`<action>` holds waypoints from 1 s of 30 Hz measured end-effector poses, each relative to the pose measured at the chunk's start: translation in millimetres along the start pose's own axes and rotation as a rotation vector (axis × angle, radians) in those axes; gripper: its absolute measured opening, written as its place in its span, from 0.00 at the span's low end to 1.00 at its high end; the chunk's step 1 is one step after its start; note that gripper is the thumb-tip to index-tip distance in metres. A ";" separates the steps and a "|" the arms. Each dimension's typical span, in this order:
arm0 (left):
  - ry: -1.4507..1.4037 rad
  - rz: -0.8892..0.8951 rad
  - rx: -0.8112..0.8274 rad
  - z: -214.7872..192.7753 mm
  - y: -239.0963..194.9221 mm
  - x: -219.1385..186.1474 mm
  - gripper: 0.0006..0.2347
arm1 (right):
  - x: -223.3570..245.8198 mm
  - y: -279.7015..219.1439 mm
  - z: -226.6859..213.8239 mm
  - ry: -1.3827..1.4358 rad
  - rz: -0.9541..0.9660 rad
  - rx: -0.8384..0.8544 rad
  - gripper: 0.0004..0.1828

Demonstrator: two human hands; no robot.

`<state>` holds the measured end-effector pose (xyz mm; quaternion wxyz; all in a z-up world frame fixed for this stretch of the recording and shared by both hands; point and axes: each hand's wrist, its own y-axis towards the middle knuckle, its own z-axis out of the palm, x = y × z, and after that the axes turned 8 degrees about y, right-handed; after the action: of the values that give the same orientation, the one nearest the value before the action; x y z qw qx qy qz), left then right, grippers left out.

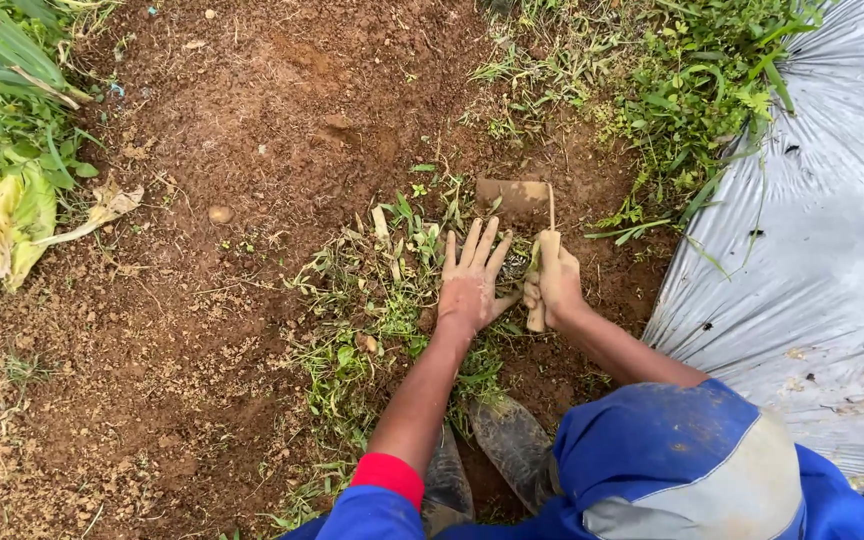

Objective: Using a hand hoe to clear weeds and dig soil in a farm field next to plastic-covered crop rows.

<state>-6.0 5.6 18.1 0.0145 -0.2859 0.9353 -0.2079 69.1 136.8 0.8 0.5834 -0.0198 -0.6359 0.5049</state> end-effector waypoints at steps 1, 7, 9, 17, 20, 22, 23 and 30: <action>0.001 0.004 0.007 2.6 -2.7 -1.4 0.40 | 3.1 7.8 -6.8 0.003 0.007 -0.004 0.21; -0.156 0.035 -0.031 7.9 3.5 3.4 0.44 | 43.6 82.2 -52.0 0.282 -0.149 -0.142 0.22; -0.353 0.017 -0.070 6.0 3.2 4.9 0.41 | 42.3 103.6 -75.4 0.282 -0.098 -0.142 0.21; -0.216 0.027 -0.162 20.4 84.9 13.6 0.26 | 8.5 95.9 -74.3 0.138 -0.173 -0.163 0.26; -0.167 0.081 -0.156 41.8 119.1 15.7 0.28 | 5.8 97.5 -73.0 0.163 -0.187 -0.188 0.26; -0.103 0.111 -0.140 44.1 131.6 14.5 0.29 | 4.1 100.2 -74.4 0.194 -0.198 -0.211 0.26; -0.106 0.097 -0.095 37.5 132.4 13.0 0.28 | 2.7 102.8 -76.6 0.193 -0.203 -0.212 0.26; -0.128 0.103 -0.155 97.7 185.9 8.3 0.15 | 3.2 102.4 -74.8 0.190 -0.214 -0.215 0.26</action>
<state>-97.0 103.4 -144.2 0.0628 -0.2506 0.9592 -0.1152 67.3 235.2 -79.2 0.6856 -0.0619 -0.6269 0.3650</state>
